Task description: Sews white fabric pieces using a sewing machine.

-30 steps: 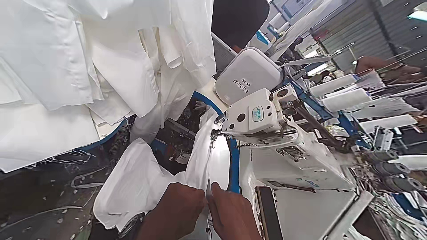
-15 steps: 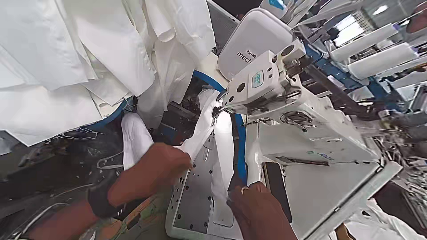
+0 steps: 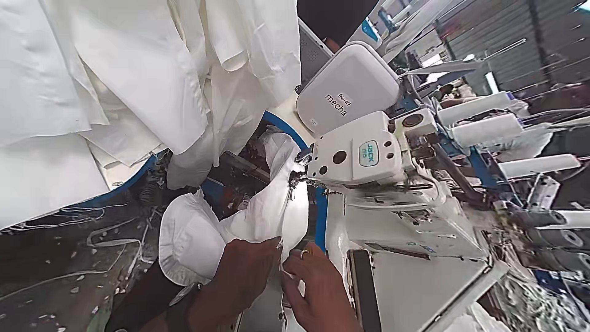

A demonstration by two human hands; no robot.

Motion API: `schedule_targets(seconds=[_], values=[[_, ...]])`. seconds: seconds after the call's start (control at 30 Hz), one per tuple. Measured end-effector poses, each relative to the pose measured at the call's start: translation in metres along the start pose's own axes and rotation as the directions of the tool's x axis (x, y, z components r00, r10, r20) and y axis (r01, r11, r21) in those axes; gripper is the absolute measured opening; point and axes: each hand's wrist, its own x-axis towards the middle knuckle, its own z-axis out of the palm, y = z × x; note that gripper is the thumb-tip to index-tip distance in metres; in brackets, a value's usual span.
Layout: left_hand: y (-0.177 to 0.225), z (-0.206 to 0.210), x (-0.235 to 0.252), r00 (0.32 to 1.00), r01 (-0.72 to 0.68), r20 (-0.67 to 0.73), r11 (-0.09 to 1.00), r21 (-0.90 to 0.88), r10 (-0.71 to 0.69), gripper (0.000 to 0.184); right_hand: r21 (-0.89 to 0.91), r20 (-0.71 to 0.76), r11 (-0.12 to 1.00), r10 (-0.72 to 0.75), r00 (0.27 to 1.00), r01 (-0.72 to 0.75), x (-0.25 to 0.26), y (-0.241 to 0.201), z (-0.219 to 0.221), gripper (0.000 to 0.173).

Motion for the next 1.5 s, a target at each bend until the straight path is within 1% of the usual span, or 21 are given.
schedule_targets(seconds=[0.13, 0.27, 0.37, 0.43, 0.57, 0.63, 0.67, 0.7, 0.73, 0.8, 0.83, 0.9, 1.0, 1.07, 1.17, 1.23, 1.27, 1.33, 1.4, 1.43, 1.5], values=[[-0.006, 0.0, 0.02, 0.997, 0.072, 0.048, 0.991, -0.114, -0.067, 0.031, -0.026, 0.005, 0.999, 0.042, 0.999, -0.042, 0.018, 0.011, -0.003, 0.024], [-0.013, 0.005, 0.043, 0.987, 0.128, 0.123, 0.967, -0.219, -0.103, 0.032, 0.181, 0.08, 0.976, 0.107, 0.991, -0.12, 0.028, 0.03, 0.0, 0.026], [-0.013, -0.013, 0.047, 0.955, 0.195, 0.259, 0.963, -0.184, -0.144, 0.035, 0.31, 0.176, 0.934, 0.126, 0.976, -0.177, -0.017, 0.041, 0.014, 0.027], [-0.013, -0.028, 0.042, 0.934, 0.19, 0.33, 0.972, -0.138, -0.136, 0.032, 0.374, 0.216, 0.904, 0.135, 0.967, -0.209, -0.047, 0.057, 0.025, 0.026], [-0.012, -0.033, 0.036, 0.924, 0.154, 0.362, 0.986, -0.06, -0.122, 0.032, 0.544, 0.071, 0.837, 0.024, 0.997, -0.059, -0.05, 0.043, 0.004, 0.036], [-0.007, -0.034, 0.034, 0.913, 0.172, 0.379, 0.985, -0.031, -0.148, 0.034, 0.638, 0.175, 0.746, 0.1, 0.98, -0.19, -0.05, 0.031, 0.014, 0.037], [-0.007, -0.036, 0.034, 0.914, 0.17, 0.379, 0.985, -0.03, -0.146, 0.034, 0.64, 0.241, 0.705, 0.191, 0.952, -0.304, -0.051, 0.033, 0.02, 0.029], [-0.009, -0.037, 0.033, 0.915, 0.156, 0.383, 0.987, -0.049, -0.126, 0.033, 0.599, 0.249, 0.704, 0.289, 0.924, -0.382, -0.051, 0.032, 0.019, 0.02], [-0.01, -0.037, 0.032, 0.915, 0.125, 0.395, 0.989, -0.077, -0.085, 0.032, 0.509, 0.192, 0.77, 0.333, 0.923, -0.384, -0.048, 0.025, 0.012, 0.019], [-0.01, -0.036, 0.029, 0.896, 0.026, 0.443, 0.991, -0.129, 0.034, 0.024, 0.238, 0.041, 0.95, 0.196, 0.98, -0.2, -0.032, -0.008, -0.003, 0.022], [-0.012, -0.035, 0.029, 0.874, 0.005, 0.481, 0.987, -0.159, 0.073, 0.016, 0.121, -0.005, 0.989, 0.087, 0.996, -0.086, -0.019, -0.023, 0.0, 0.021], [-0.023, -0.032, 0.032, 0.833, 0.063, 0.545, 0.962, -0.265, 0.095, 0.019, -0.048, -0.06, 0.997, -0.07, 0.996, 0.068, 0.0, -0.035, 0.015, 0.017], [-0.047, -0.015, 0.042, 0.871, 0.207, 0.481, 0.812, -0.546, 0.101, 0.024, -0.035, 0.002, 0.997, -0.074, 0.997, 0.074, 0.018, -0.025, 0.019, 0.015], [-0.048, -0.003, 0.047, 0.91, 0.228, 0.413, 0.778, -0.585, 0.044, 0.023, 0.031, 0.033, 1.0, -0.001, 0.999, 0.0, 0.024, -0.016, 0.015, 0.017], [-0.028, -0.012, 0.041, 0.942, 0.239, 0.318, 0.883, -0.405, -0.108, 0.028, 0.106, 0.058, 0.98, 0.162, 0.985, -0.167, 0.007, -0.008, 0.0, 0.022], [-0.022, -0.03, 0.03, 0.942, 0.263, 0.278, 0.926, -0.27, -0.187, 0.03, 0.113, 0.157, 0.96, 0.237, 0.959, -0.255, -0.019, 0.007, -0.014, 0.026], [-0.029, -0.039, 0.026, 0.931, 0.275, 0.306, 0.934, -0.227, -0.199, 0.029, 0.14, 0.244, 0.949, 0.242, 0.939, -0.281, -0.028, 0.022, -0.009, 0.03], [-0.061, -0.059, 0.033, 0.877, 0.282, 0.434, 0.953, -0.111, -0.209, 0.026, 0.182, 0.468, 0.909, 0.256, 0.846, -0.375, -0.029, 0.057, 0.019, 0.033], [-0.081, -0.078, 0.054, 0.856, 0.229, 0.467, 0.972, 0.048, -0.224, 0.028, 0.18, 0.561, 0.886, 0.264, 0.785, -0.427, -0.025, 0.076, 0.032, 0.033], [-0.074, -0.086, 0.067, 0.879, 0.18, 0.433, 0.98, 0.083, -0.199, 0.028, 0.181, 0.519, 0.902, 0.251, 0.817, -0.392, -0.024, 0.068, 0.015, 0.031], [-0.04, -0.104, 0.084, 0.938, -0.049, 0.347, 0.992, 0.12, 0.005, 0.03, 0.232, 0.256, 0.964, 0.069, 0.964, -0.13, -0.028, 0.036, -0.03, 0.026]])
